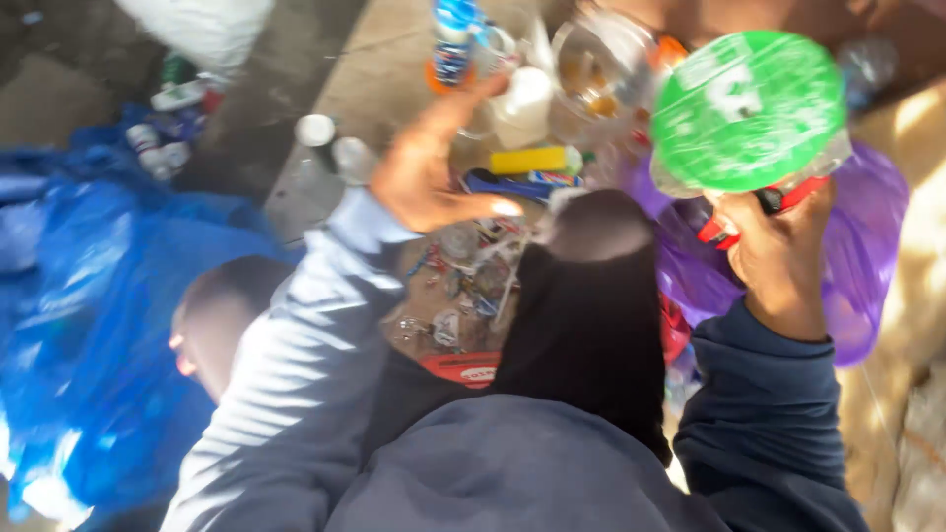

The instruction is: Sorting plastic waste and removing labels from bottles using a cutter

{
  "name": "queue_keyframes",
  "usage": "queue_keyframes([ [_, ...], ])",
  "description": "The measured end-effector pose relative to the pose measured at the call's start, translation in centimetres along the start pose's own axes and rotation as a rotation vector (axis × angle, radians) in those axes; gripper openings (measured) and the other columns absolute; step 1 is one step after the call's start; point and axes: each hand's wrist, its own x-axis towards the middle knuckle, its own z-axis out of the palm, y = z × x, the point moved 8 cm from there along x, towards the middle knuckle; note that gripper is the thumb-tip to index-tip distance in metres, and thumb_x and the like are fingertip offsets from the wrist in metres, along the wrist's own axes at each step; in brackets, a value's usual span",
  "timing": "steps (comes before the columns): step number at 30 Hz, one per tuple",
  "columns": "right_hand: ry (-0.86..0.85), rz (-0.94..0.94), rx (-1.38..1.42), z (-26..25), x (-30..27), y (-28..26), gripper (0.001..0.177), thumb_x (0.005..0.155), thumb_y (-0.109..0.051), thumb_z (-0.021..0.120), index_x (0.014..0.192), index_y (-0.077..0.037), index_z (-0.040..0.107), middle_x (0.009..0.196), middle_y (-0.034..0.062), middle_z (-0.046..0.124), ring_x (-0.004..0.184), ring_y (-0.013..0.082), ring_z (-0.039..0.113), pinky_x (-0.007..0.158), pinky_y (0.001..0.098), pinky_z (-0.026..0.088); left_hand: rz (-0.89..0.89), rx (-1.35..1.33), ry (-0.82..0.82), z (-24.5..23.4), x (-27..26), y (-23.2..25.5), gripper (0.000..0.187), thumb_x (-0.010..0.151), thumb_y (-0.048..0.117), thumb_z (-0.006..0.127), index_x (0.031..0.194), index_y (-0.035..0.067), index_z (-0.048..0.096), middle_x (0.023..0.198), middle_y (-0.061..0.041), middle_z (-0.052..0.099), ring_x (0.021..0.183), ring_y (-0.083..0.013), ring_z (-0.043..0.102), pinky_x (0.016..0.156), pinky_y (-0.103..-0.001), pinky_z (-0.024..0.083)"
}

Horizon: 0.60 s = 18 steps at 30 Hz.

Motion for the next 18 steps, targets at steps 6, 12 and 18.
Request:
queue_keyframes([
  [6,-0.522,-0.099,-0.558,15.1,2.8,-1.6,0.031,0.087,0.003,0.073,0.117,0.013,0.068,0.113,0.0157,0.071,0.089,0.0201,0.063,0.077,0.0283,0.050,0.051,-0.352,0.215,-0.7,-0.7,1.3,0.150,0.059,0.034,0.112,0.169,0.020,0.011,0.175,-0.014,0.034,0.167,-0.0287,0.037,0.145,-0.046,0.034],
  [12,-0.756,-0.196,-0.326,20.8,0.8,7.0,0.033,0.082,-0.007,0.088,0.106,0.004,0.068,0.088,0.0239,0.066,0.083,0.0249,0.064,0.070,0.0463,0.054,-0.016,-0.418,0.428,-3.9,-5.8,-0.7,0.101,0.067,0.018,0.106,0.151,0.012,0.051,0.132,-0.006,0.068,0.126,-0.0176,0.065,0.117,-0.038,0.046],
  [18,-0.637,0.368,-0.264,19.0,-1.2,14.7,0.040,0.092,-0.006,0.074,0.126,0.003,0.055,0.096,0.0126,0.067,0.076,0.0116,0.061,0.060,0.0254,0.053,-0.270,0.342,0.276,-4.7,-10.9,-4.2,0.111,0.048,0.034,0.104,0.137,0.001,0.048,0.116,-0.025,0.063,0.110,-0.0460,0.066,0.101,-0.057,0.054],
])
